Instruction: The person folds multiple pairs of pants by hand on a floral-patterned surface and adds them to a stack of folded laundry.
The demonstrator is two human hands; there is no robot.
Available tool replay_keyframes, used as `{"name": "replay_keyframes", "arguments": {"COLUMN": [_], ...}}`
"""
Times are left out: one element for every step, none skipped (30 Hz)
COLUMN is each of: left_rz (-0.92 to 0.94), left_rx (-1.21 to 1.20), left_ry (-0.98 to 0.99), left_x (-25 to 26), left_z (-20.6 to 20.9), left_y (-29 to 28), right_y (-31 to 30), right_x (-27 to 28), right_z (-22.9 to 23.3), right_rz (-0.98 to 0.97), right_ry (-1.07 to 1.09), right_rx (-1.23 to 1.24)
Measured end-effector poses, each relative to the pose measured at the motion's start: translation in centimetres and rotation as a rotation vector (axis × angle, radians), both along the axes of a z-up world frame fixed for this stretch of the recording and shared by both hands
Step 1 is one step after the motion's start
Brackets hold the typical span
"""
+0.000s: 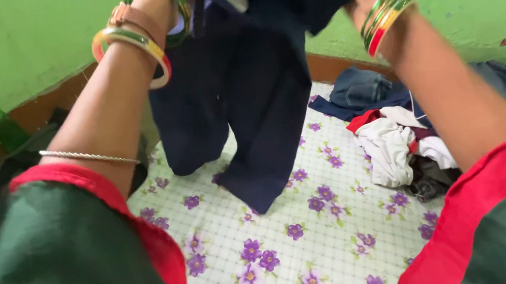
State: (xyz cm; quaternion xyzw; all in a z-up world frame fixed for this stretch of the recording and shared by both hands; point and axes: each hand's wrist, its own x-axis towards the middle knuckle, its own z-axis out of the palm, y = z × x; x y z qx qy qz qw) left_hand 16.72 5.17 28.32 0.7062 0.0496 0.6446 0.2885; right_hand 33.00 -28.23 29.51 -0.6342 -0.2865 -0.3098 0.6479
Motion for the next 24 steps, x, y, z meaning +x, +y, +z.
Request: {"name": "replay_keyframes", "arguments": {"left_rz": [-0.009, -0.020, -0.030, -0.039, -0.043, -0.042, -0.047, -0.054, -0.064, -0.082, -0.095, -0.112, -0.127, -0.139, -0.098, -0.094, -0.009, 0.076, 0.078, 0.026, -0.025, -0.017, -0.056, -0.095], "left_rx": [-0.003, -0.006, -0.011, -0.011, -0.010, -0.009, -0.011, -0.018, -0.032, -0.064, -0.085, -0.111, -0.019, 0.096, 0.400, 0.401, 0.441, 0.481, 0.478, 0.262, 0.048, 0.046, 0.022, -0.003], "left_ry": [-0.004, -0.012, -0.009, -0.005, -0.010, -0.013, -0.003, 0.009, 0.020, 0.047, 0.069, 0.092, 0.083, 0.065, -0.052, -0.056, -0.116, -0.176, -0.178, 0.064, 0.308, 0.307, 0.250, 0.194], "left_x": [-0.2, -0.3, -0.5, -1.0, -1.5, -2.0, -2.6, -3.1, -3.4, -3.6, -3.9, -4.1, -4.2, -4.5, -4.8, -5.1, -5.2, -5.1, -4.9, -4.7, -4.5, -4.4, -4.2, -4.5], "left_z": [1.0, 1.9, 2.0, 2.0, 2.5, 2.8, 3.0, 3.1, 3.6, 4.2, 4.8, 5.4, 5.3, 5.1, 4.9, 4.8, 4.5, 4.2, 4.0, 3.9, 3.8, 3.4, 2.5, 1.7], "left_y": [-0.1, -0.5, -0.7, -0.7, -0.6, -0.5, -0.8, -1.1, -1.4, -1.7, -1.8, -1.8, -1.7, -1.2, -0.7, -0.1, 0.1, 0.2, 0.4, 0.5, 0.4, -0.1, -1.0, -1.4], "right_y": [-0.1, -0.9, -1.4, -1.9, -1.5, -1.0, -1.0, -0.6, -0.5, -0.3, -0.2, 0.0, 0.4, 0.9, 1.4, 1.9, 2.0, 2.1, 2.6, 3.1, 3.4, 3.5, 3.7, 4.2], "right_x": [0.7, 1.1, 1.2, 1.0, 1.0, 1.3, 1.5, 1.8, 1.8, 1.5, 0.9, -0.2, -1.7, -3.5, -5.5, -7.6, -9.6, -11.3, -12.9, -13.8, -14.0, -13.7, -13.1, -12.2], "right_z": [1.5, 2.3, 2.1, 1.0, 0.3, 0.1, 0.3, 0.7, 1.4, 2.2, 3.0, 3.9, 4.2, 4.6, 5.1, 5.2, 4.9, 4.4, 4.0, 3.9, 3.8, 3.5, 2.8, 2.0], "right_rz": [-0.043, -0.107, -0.137, -0.161, -0.142, -0.084, 0.012, 0.109, 0.152, 0.138, 0.090, 0.041, -0.011, -0.063, -0.058, -0.015, 0.026, 0.068, 0.108, 0.147, 0.155, 0.247, 0.333, 0.336], "right_ry": [-0.055, -0.163, -0.248, -0.349, -0.393, -0.367, -0.259, -0.175, -0.149, -0.175, -0.207, -0.237, -0.258, -0.278, -0.282, -0.152, -0.018, 0.117, 0.248, 0.379, 0.379, 0.482, 0.588, 0.592], "right_rx": [0.094, 0.192, 0.223, 0.257, 0.234, 0.161, 0.073, 0.006, -0.014, 0.022, 0.101, 0.180, 0.255, 0.330, 0.332, 0.304, 0.276, 0.247, 0.212, 0.176, 0.173, 0.296, 0.420, 0.418]}}
